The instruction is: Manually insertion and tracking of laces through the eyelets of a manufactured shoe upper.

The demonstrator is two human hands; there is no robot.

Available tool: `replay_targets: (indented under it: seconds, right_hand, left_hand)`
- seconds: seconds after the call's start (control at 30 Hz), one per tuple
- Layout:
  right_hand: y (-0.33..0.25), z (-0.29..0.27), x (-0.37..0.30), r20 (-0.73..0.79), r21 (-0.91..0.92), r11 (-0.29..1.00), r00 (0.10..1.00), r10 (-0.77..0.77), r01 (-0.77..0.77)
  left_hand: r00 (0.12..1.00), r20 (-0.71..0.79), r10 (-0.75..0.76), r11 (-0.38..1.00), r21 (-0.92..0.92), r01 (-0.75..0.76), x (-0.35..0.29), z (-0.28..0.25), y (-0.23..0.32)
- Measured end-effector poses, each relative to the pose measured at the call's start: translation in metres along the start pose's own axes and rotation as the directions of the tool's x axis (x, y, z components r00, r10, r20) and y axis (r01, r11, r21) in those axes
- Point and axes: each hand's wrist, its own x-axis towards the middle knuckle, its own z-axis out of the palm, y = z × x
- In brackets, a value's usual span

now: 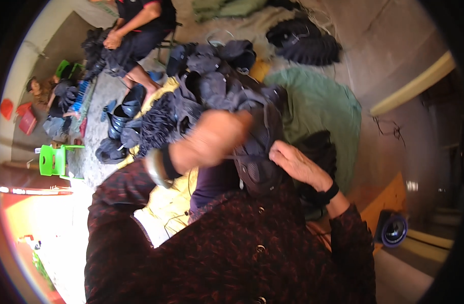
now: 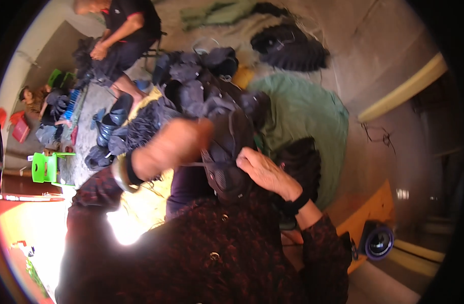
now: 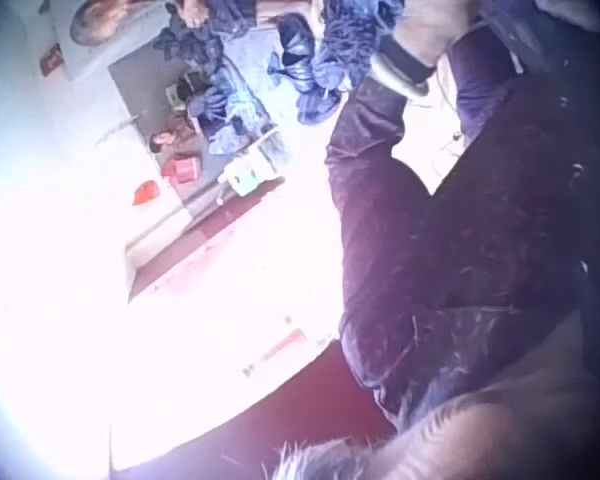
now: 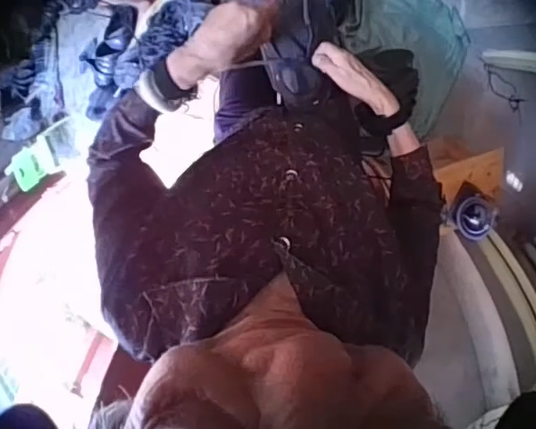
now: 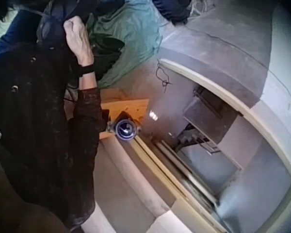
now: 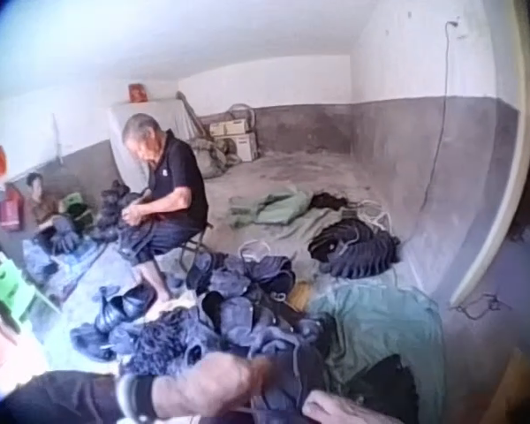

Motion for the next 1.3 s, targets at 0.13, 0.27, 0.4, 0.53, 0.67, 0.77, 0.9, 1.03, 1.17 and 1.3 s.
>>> replay_targets:
  seconds: [0.13, 0.27, 0.4, 0.53, 0.67, 0.77, 0.9, 1.03, 1.17, 1.3]
  right_hand:
    - [0.027, -0.013, -0.029, -0.080, 0.081, 0.994, 0.993, 0.083, -0.076]
    - [0.018, -0.014, -0.022, 0.021, 0.080, 0.988, 0.991, 0.129, -0.130]
    - [0.018, -0.025, -0.037, -0.017, 0.043, 0.981, 0.981, 0.192, -0.191]
    - [0.005, -0.035, -0.027, -0.018, 0.010, 0.981, 0.981, 0.194, -0.194]
    - [-0.003, -0.041, -0.034, -0.065, 0.034, 0.978, 0.976, 0.207, -0.205]
    - [0.003, -0.033, -0.033, -0.082, 0.010, 0.993, 0.989, 0.121, -0.120]
    - [0.000, -0.029, -0.038, -0.152, -0.248, 0.969, 0.986, -0.062, 0.023]
    - [-0.018, -0.033, -0.035, -0.059, -0.282, 0.957, 0.997, 0.051, -0.066]
    - [-0.018, -0.030, -0.038, -0.090, -0.339, 0.939, 0.996, 0.028, -0.058]
    - [-0.030, -0.030, -0.034, -0.228, -0.592, 0.796, 0.921, -0.316, 0.127]
  left_hand:
    - [0.030, -0.760, -0.650, -0.245, 0.247, 0.938, 0.037, -0.123, 0.201]
    - [-0.139, -0.929, -0.342, -0.827, 0.227, 0.514, -0.201, -0.191, 0.403]
    - [-0.639, -0.763, -0.096, -0.887, -0.226, 0.404, -0.197, -0.198, 0.423]
    - [-0.495, -0.791, -0.359, -0.856, 0.067, 0.513, -0.249, -0.131, 0.436]
    - [-0.216, -0.687, -0.694, -0.334, 0.041, 0.942, -0.102, -0.071, 0.286]
    - [-0.020, -0.655, -0.756, -0.050, 0.027, 0.998, 0.008, -0.051, 0.218]
    - [0.127, -0.546, -0.828, 0.153, -0.002, 0.988, 0.089, -0.034, 0.175]
    - [0.255, -0.502, -0.826, 0.237, 0.101, 0.966, 0.105, -0.020, 0.158]
    - [0.138, -0.415, -0.899, 0.173, -0.046, 0.984, 0.108, -0.023, 0.152]
    - [0.060, -0.376, -0.925, 0.149, -0.214, 0.965, 0.108, -0.022, 0.155]
